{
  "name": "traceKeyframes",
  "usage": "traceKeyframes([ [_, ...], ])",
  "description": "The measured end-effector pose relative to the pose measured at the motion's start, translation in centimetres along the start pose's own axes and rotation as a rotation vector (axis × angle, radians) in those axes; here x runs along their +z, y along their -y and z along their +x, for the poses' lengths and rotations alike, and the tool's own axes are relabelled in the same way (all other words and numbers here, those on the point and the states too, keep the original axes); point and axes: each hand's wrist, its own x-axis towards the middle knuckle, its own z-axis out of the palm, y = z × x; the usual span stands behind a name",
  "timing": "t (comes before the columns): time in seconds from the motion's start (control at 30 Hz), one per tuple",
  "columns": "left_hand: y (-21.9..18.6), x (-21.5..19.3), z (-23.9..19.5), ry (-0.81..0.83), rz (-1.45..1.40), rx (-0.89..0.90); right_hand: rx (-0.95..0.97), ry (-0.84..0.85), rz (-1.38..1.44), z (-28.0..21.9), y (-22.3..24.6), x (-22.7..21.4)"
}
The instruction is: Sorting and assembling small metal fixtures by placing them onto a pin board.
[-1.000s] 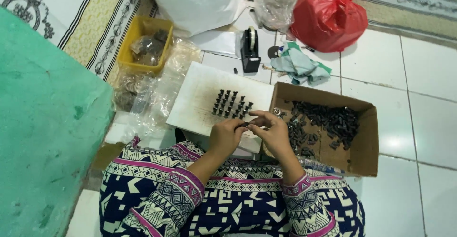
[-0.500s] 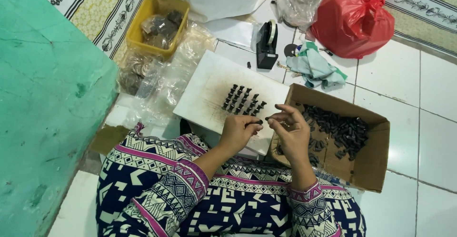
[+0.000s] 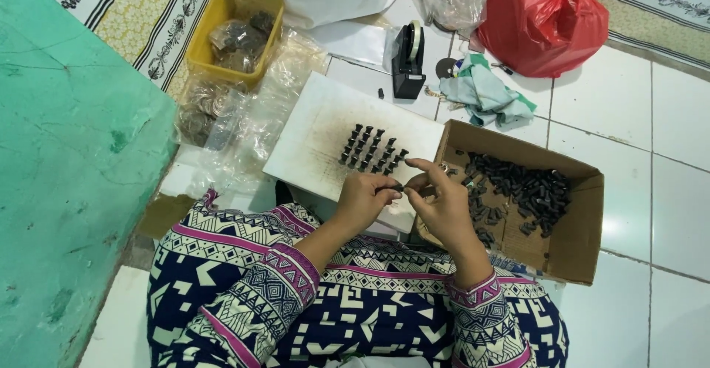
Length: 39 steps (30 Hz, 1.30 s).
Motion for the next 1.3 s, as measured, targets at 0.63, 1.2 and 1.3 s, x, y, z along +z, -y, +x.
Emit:
traceKeyframes([
  [0.63, -0.1, 0.7, 1.4, -0.015, -0.091, 0.022, 0.108, -0.018, 0.147, 0.3, -1.6, -1.0],
  [1.2, -0.5, 0.7, 6.6, -0.055, 0.430, 0.363, -0.068, -0.178, -0.233, 5.9, -6.7, 1.3],
  [1.3, -0.5, 1.4, 6.8, -0.055, 0.401, 0.359, -0.094, -0.141, -0.335, 6.0, -7.8, 1.8],
])
